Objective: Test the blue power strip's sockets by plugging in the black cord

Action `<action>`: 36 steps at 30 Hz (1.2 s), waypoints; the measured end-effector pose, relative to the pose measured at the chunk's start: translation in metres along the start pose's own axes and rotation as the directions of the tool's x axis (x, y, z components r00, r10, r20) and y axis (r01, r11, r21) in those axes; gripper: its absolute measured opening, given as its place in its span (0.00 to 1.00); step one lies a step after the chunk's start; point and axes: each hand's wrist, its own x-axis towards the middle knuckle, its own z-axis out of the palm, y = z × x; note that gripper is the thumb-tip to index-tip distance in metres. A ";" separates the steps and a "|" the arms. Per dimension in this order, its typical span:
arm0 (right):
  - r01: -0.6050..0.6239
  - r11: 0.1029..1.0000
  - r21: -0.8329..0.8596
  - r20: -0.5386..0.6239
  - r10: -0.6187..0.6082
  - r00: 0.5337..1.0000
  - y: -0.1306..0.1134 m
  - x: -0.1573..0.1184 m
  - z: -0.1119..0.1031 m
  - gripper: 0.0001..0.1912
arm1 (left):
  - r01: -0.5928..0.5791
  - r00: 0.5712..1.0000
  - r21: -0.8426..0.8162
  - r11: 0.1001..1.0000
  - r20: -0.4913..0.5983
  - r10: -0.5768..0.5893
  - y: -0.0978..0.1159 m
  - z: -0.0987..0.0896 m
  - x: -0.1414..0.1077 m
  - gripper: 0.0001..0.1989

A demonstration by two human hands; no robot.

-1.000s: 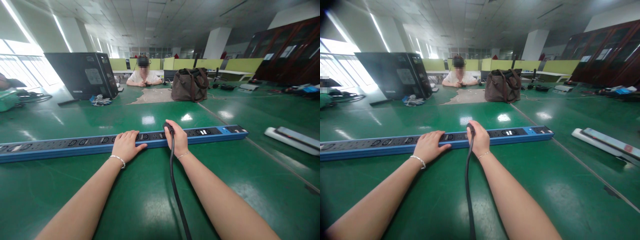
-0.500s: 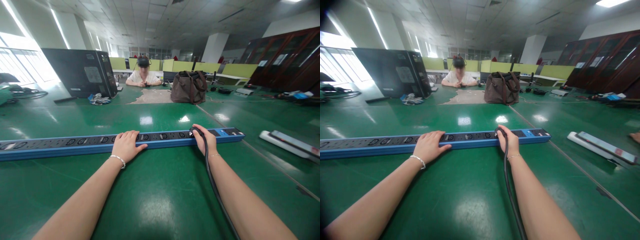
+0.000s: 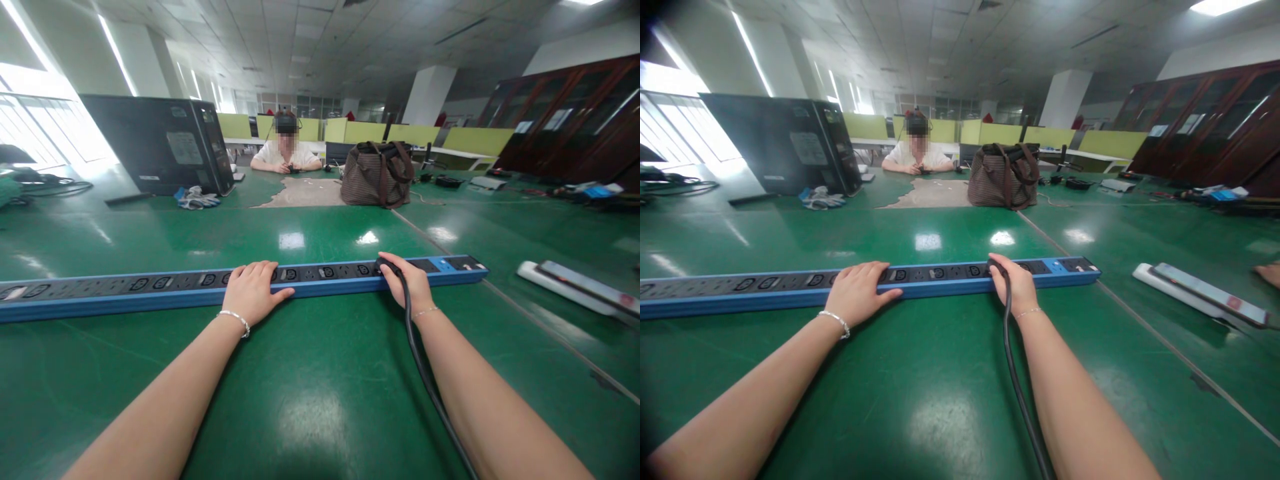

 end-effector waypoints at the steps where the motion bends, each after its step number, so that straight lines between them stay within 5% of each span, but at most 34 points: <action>1: 0.011 1.000 -0.011 0.004 -0.011 1.000 0.000 -0.001 0.000 0.17 | 0.001 1.000 -0.001 1.000 -0.001 -0.001 0.000 0.000 0.000 0.31; 15: 0.182 0.979 -0.093 0.039 -0.179 0.983 0.002 -0.007 0.002 0.16 | 0.022 0.999 -0.016 1.000 0.024 -0.021 0.001 -0.002 0.000 0.31; 26: 0.033 0.993 -0.115 0.032 -0.029 0.999 -0.008 -0.003 0.001 0.15 | 0.019 1.000 -0.015 1.000 0.021 -0.019 0.001 -0.001 0.001 0.31; 36: 0.052 0.999 0.007 0.001 -0.052 0.999 -0.002 -0.004 0.003 0.15 | 0.010 1.000 0.008 1.000 0.020 -0.010 0.000 0.000 0.000 0.30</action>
